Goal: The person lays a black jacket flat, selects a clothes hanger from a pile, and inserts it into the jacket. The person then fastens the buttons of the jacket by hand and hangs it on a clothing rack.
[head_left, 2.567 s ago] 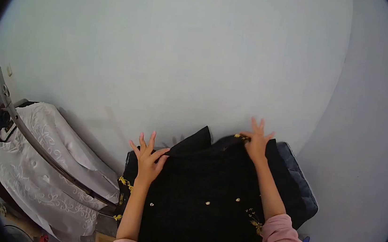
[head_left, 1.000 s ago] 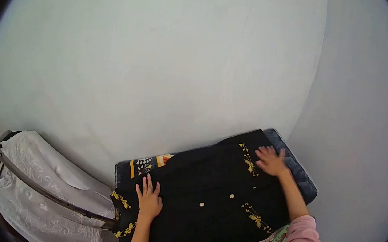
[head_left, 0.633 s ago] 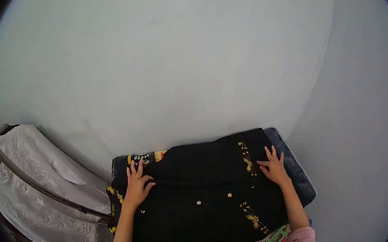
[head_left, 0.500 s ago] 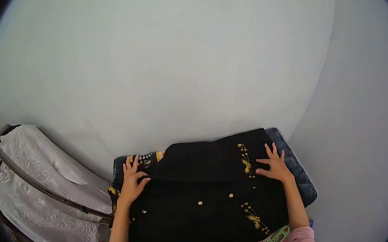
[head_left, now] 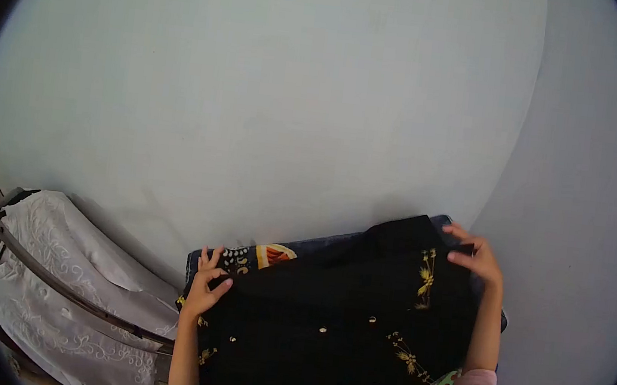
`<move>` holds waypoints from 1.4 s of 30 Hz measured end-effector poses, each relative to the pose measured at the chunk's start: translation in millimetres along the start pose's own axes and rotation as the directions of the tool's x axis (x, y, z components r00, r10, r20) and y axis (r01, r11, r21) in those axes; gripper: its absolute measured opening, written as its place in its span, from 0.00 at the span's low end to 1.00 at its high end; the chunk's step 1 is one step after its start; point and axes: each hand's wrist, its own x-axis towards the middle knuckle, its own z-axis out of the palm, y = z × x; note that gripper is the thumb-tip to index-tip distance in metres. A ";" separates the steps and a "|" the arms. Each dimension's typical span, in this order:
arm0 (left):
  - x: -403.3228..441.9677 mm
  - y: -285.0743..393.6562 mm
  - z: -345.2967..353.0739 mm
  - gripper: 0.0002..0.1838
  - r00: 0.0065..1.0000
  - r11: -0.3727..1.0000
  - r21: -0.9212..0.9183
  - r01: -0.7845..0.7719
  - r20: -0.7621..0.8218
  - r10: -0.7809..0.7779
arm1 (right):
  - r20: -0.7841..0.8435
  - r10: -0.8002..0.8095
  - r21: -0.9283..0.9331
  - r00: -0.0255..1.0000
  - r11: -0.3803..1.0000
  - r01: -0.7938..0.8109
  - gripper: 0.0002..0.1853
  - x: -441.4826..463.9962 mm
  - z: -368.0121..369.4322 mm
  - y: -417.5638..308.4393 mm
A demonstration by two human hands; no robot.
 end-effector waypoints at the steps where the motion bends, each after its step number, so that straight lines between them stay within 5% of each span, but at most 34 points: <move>1: 7.9 5.0 5.1 0.08 1.000 1.000 -0.001 -0.001 0.004 0.001 | -0.003 0.003 0.000 1.000 1.000 -0.003 0.13 12.0 -0.9 4.2; 3: 24.1 17.5 29.5 0.10 0.969 0.937 0.282 0.206 -0.190 -0.156 | -0.294 0.031 -0.167 0.955 0.982 -0.084 0.18 38.6 3.1 26.7; 4: 29.6 15.9 44.1 0.14 0.962 0.892 0.403 0.203 -0.250 -0.106 | -0.298 0.034 -0.165 0.954 0.983 -0.086 0.18 45.1 19.5 20.2; 5: 36.2 14.0 59.4 0.17 0.951 0.831 0.517 0.206 -0.304 -0.046 | -0.381 0.098 -0.576 0.919 0.752 -0.319 0.22 55.3 42.9 15.2; 6: 40.6 17.4 73.3 0.22 0.950 0.806 0.554 0.209 -0.312 -0.031 | -0.480 0.106 -0.814 0.871 0.316 -0.488 0.25 65.5 62.1 11.4; 8: 45.4 21.0 94.0 0.26 0.964 0.778 0.587 0.224 -0.251 -0.088 | -0.401 0.081 -0.849 0.912 0.342 -0.404 0.33 83.6 107.9 38.5; 10: 46.2 22.1 108.0 0.28 0.967 0.763 0.600 0.241 -0.216 -0.135 | -0.205 -0.137 -0.921 0.969 0.363 -0.144 0.29 86.0 175.2 25.4; 12: 45.8 5.1 128.3 0.33 0.966 0.696 0.671 0.257 -0.190 -0.173 | 0.146 -0.101 -0.823 0.984 0.539 0.177 0.29 80.1 242.4 15.1; 14: 38.5 -22.2 138.0 0.34 0.972 0.708 0.667 0.232 -0.195 -0.135 | 0.555 -0.354 -0.490 0.753 0.592 0.640 0.30 62.0 276.8 26.8; 15: 36.1 -27.2 137.9 0.36 0.974 0.718 0.663 0.210 -0.208 -0.092 | 0.675 -0.289 -0.456 0.679 0.560 0.692 0.29 59.5 267.2 33.5; 17: 33.9 -25.6 134.4 0.36 0.973 0.709 0.671 0.217 -0.210 -0.099 | 0.534 -0.018 -0.702 0.846 0.549 0.454 0.29 65.2 210.3 73.0; 19: 34.9 -19.5 133.4 0.36 0.971 0.738 0.632 0.238 -0.175 -0.163 | 0.183 0.168 -0.882 0.969 0.463 0.086 0.30 64.5 125.1 106.7; 21: 36.4 -22.5 138.4 0.36 0.971 0.731 0.640 0.236 -0.186 -0.150 | -0.172 0.363 -0.908 0.916 0.302 -0.291 0.32 46.2 60.3 126.8; 23: 36.5 -27.0 141.1 0.36 0.974 0.695 0.686 0.214 -0.203 -0.100 | -0.392 0.551 -0.793 0.737 0.203 -0.574 0.32 39.2 30.1 126.0; 24: 36.5 -26.3 142.4 0.33 0.972 0.660 0.720 0.214 -0.226 -0.068 | -0.389 0.556 -0.797 0.734 0.197 -0.572 0.32 33.3 32.5 122.4; 27: 34.9 -11.2 131.4 0.31 0.974 0.691 0.721 0.048 -0.186 0.126 | -0.269 0.271 -0.766 0.924 0.522 -0.376 0.28 23.9 69.6 96.4; 31: -12.9 63.2 86.0 0.22 0.971 0.726 0.687 0.022 -0.188 0.148 | 0.132 0.191 -0.727 0.973 0.685 -0.037 0.22 9.5 126.8 40.9; 33: -50.8 80.6 60.3 0.15 0.976 0.760 0.641 0.108 -0.215 0.042 | 0.274 0.135 -0.671 0.952 0.737 0.088 0.20 4.7 152.7 27.4; 38: -126.7 95.4 40.8 0.19 0.905 0.625 0.659 0.419 -0.246 -0.348 | 0.553 0.046 -0.496 0.832 0.821 0.284 0.15 14.1 218.0 6.4; 42: -151.4 78.2 50.9 0.18 0.798 0.498 0.625 0.601 -0.438 -0.414 | 0.688 -0.080 -0.404 0.722 0.784 0.472 0.13 15.8 281.3 -14.9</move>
